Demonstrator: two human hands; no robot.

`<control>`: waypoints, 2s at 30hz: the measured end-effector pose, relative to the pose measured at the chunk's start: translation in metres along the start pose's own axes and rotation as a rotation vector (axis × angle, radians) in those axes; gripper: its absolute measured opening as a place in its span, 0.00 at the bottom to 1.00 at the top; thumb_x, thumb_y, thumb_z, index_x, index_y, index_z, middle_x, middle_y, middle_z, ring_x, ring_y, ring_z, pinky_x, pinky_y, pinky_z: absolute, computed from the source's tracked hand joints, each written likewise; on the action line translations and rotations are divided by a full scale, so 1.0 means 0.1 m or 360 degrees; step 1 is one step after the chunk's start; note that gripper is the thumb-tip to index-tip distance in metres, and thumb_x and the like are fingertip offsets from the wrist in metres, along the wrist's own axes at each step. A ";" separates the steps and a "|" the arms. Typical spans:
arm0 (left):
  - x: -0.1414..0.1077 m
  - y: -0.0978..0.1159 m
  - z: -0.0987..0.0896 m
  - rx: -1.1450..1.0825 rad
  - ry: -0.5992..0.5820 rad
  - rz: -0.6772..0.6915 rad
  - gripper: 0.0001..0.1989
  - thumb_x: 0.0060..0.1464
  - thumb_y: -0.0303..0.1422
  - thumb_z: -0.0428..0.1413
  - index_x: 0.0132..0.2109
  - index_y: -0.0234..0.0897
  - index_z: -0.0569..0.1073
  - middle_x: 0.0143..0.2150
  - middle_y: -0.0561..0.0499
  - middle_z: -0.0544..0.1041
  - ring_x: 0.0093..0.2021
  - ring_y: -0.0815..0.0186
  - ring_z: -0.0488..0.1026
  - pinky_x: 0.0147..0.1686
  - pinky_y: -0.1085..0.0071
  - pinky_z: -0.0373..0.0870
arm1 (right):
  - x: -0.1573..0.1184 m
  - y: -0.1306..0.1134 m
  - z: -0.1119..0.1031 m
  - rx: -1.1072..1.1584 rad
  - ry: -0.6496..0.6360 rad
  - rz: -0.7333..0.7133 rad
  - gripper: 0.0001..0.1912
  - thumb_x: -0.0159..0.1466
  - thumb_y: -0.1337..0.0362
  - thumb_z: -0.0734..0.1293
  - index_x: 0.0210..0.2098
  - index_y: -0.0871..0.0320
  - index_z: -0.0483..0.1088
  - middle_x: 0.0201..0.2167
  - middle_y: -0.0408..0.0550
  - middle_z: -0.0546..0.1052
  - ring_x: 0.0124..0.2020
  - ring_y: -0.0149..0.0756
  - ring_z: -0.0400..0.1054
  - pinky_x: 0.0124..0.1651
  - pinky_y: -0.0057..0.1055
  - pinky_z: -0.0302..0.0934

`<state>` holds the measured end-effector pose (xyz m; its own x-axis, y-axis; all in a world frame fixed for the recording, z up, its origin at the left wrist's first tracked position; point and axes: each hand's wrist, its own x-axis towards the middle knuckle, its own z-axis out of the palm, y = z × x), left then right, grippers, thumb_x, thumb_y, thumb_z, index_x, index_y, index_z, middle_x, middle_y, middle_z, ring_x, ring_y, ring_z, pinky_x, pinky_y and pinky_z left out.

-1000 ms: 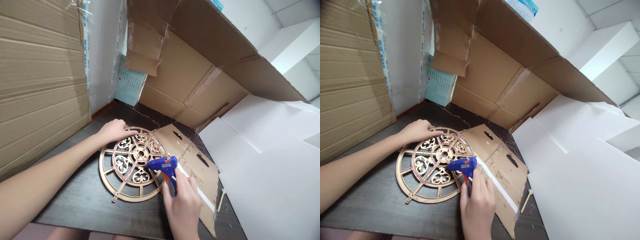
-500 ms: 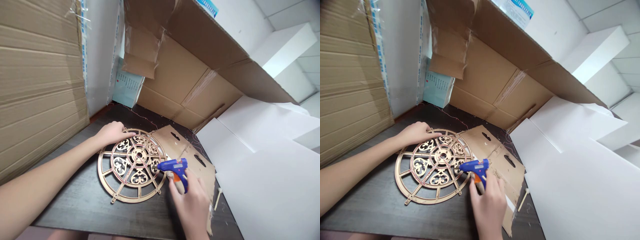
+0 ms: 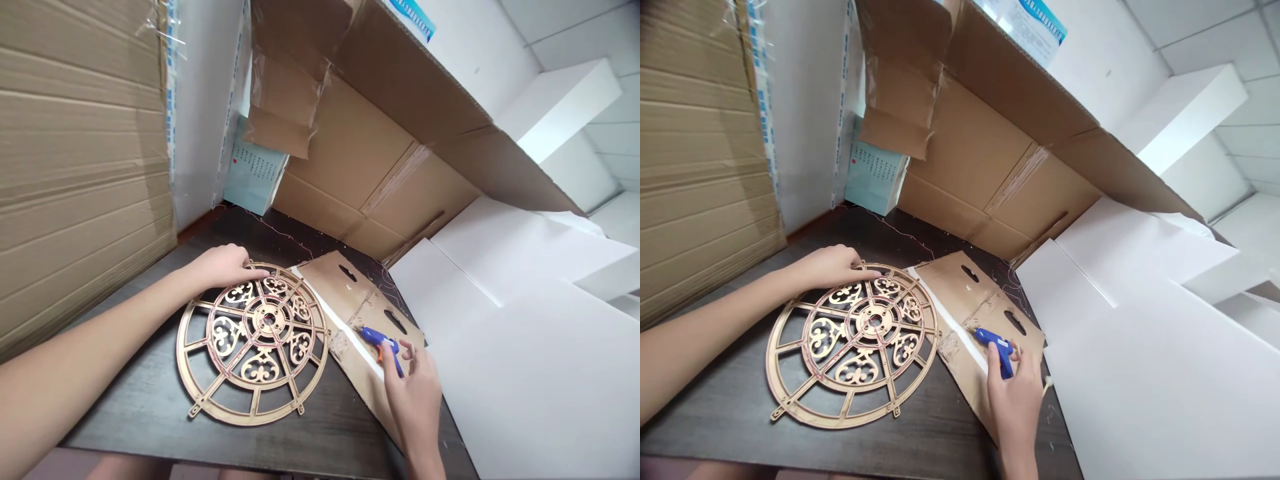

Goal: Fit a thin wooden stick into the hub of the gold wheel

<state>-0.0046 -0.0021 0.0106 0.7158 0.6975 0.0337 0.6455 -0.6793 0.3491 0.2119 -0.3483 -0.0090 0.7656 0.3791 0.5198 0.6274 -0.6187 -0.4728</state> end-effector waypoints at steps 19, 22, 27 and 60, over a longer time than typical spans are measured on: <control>0.03 -0.04 0.04 0.0175 0.0058 0.0094 0.37 0.50 0.68 0.42 0.26 0.41 0.78 0.26 0.42 0.78 0.27 0.56 0.71 0.28 0.66 0.57 | -0.14 -1.53 0.74 0.1523 -0.1398 -0.0304 0.16 0.65 0.54 0.69 0.31 0.62 0.76 0.25 0.48 0.77 0.24 0.30 0.69 0.28 0.24 0.61; 0.05 -0.03 0.04 0.0170 0.0049 0.0070 0.38 0.49 0.69 0.42 0.26 0.40 0.78 0.26 0.43 0.78 0.26 0.58 0.69 0.28 0.67 0.56 | -0.15 -1.42 0.69 0.1417 -0.1306 -0.0280 0.18 0.64 0.53 0.71 0.28 0.62 0.76 0.23 0.48 0.78 0.23 0.30 0.70 0.27 0.24 0.60; 0.06 -0.01 0.05 0.0164 0.0036 0.0022 0.39 0.46 0.70 0.43 0.26 0.40 0.78 0.25 0.45 0.77 0.25 0.62 0.68 0.28 0.68 0.55 | -0.11 -1.34 0.69 0.1235 -0.1242 -0.0251 0.20 0.62 0.51 0.72 0.24 0.62 0.75 0.22 0.49 0.78 0.22 0.30 0.70 0.25 0.24 0.58; 0.16 -0.05 0.16 0.0088 0.0037 -0.0047 0.29 0.46 0.61 0.55 0.24 0.37 0.76 0.25 0.44 0.73 0.40 0.51 0.73 0.43 0.65 0.60 | 0.00 -1.27 0.67 0.1052 -0.1605 -0.0478 0.08 0.65 0.64 0.60 0.32 0.60 0.69 0.26 0.44 0.77 0.28 0.27 0.69 0.33 0.26 0.61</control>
<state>0.0079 0.0091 -0.0060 0.6904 0.7219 0.0464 0.6803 -0.6697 0.2980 0.1418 -0.2230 0.0036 0.1636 0.9861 0.0293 0.5242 -0.0617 -0.8494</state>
